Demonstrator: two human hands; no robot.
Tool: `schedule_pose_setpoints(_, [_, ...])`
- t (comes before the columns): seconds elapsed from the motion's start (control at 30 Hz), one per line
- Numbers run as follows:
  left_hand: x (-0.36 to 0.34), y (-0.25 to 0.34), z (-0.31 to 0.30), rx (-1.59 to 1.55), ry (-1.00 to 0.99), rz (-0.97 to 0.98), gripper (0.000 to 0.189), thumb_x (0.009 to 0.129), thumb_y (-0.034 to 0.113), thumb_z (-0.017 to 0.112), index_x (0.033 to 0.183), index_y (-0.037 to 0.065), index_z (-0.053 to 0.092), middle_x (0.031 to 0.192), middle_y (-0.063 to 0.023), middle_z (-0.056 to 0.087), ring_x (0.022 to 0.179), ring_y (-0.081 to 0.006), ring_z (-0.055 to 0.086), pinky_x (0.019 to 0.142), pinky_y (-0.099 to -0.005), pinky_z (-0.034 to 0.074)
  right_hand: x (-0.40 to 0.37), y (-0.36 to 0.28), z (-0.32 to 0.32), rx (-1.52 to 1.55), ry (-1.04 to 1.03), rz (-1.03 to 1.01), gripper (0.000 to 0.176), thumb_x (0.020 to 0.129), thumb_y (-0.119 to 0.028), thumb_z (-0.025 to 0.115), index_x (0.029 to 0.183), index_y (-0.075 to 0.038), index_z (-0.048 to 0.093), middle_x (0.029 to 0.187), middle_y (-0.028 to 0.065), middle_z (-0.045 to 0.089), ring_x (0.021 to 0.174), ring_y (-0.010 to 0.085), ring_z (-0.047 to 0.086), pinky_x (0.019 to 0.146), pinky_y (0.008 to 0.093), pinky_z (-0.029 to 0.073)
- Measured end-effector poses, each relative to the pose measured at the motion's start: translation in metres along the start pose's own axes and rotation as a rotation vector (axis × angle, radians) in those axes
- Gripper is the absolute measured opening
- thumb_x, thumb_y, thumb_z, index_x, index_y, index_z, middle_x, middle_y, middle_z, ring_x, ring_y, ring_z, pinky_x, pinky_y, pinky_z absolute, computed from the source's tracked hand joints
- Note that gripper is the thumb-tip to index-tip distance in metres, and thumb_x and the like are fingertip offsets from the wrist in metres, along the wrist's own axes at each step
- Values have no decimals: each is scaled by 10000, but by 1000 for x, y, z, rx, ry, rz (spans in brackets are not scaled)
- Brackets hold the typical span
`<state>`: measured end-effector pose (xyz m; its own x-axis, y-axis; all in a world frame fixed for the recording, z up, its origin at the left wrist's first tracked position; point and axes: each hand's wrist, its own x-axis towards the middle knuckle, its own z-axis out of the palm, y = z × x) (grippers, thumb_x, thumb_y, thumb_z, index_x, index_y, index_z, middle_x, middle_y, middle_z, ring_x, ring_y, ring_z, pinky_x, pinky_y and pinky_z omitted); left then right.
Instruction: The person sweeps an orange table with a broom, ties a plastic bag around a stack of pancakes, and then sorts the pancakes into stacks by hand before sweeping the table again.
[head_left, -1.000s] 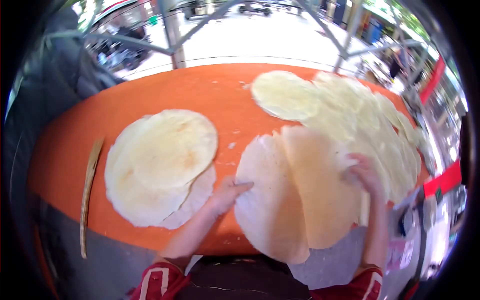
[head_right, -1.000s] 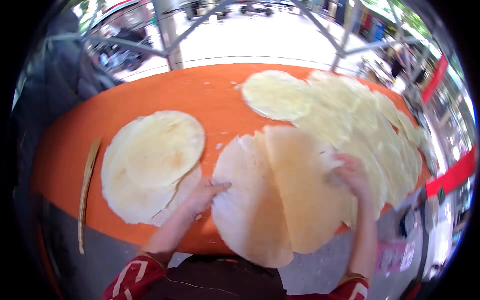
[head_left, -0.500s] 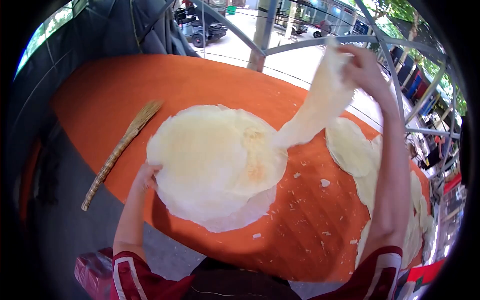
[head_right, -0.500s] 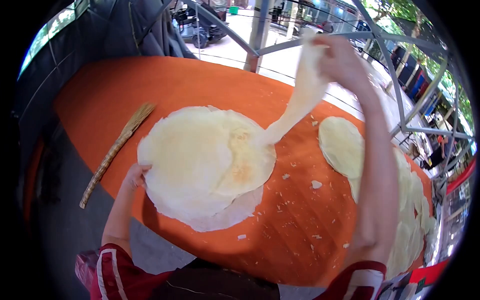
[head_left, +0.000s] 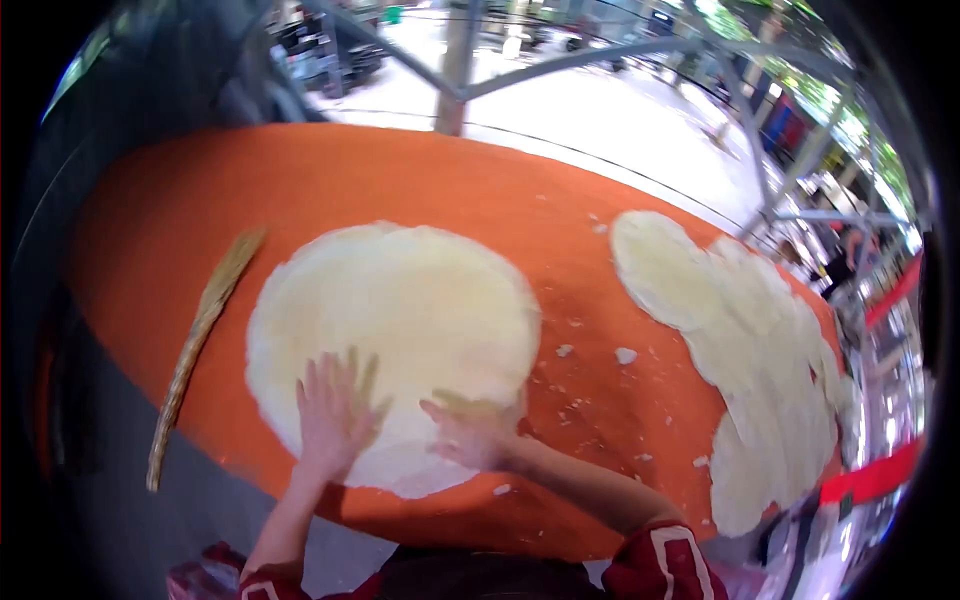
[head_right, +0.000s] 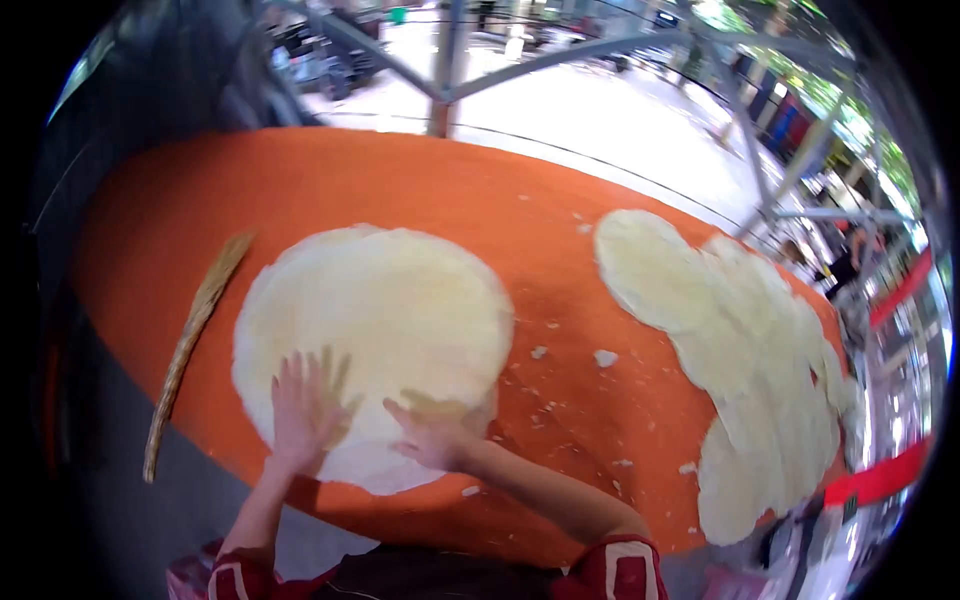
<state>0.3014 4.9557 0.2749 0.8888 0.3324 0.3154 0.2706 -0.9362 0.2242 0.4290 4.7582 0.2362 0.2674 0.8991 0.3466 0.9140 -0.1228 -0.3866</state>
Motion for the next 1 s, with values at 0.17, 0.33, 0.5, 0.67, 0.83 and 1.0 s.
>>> schedule_pose_setpoints(0.17, [-1,42,51,71,-417,292,739,726,480,569,1296,79,323,1366,-227,199,1261,-425,155,976,-599,115,-46,121,-88,-190,108,430,125,694,-134,508,774,-50,556,678,139,561,669,309,571,591,404,463])
schedule_pose_setpoints(0.33, [4,75,9,-55,-333,98,814,689,511,597,1303,70,294,1355,-254,197,1256,-429,161,979,-588,123,-147,253,-146,-825,-86,782,135,661,-135,535,781,-79,558,781,117,582,769,272,580,626,384,452])
schedule_pose_setpoints(0.5, [-22,127,8,-316,-152,192,693,666,224,702,1232,27,354,1305,-230,306,1153,-384,385,900,-427,375,-202,349,-163,-1187,31,784,271,709,-168,522,945,-37,540,898,157,551,912,319,517,756,404,396])
schedule_pose_setpoints(0.67, [-22,200,15,-423,-234,153,541,731,169,653,1216,86,428,1289,-196,359,1178,-369,359,956,-440,320,-216,392,-182,-973,-117,623,188,725,-139,489,889,-66,548,824,103,582,835,255,563,702,401,417])
schedule_pose_setpoints(0.83, [-11,259,38,-606,-329,183,489,726,128,657,1168,43,464,1250,-184,409,1137,-338,417,936,-399,356,-221,374,-216,-746,-83,440,90,691,-115,494,758,-92,548,700,72,591,640,213,592,553,359,437])
schedule_pose_setpoints(1.0, [3,299,106,-1431,-647,-260,606,788,204,621,1277,41,303,1225,-144,425,1097,-276,462,859,-370,443,-217,224,-238,-367,-107,175,81,693,-138,507,676,-61,486,663,99,558,591,256,554,498,390,405])
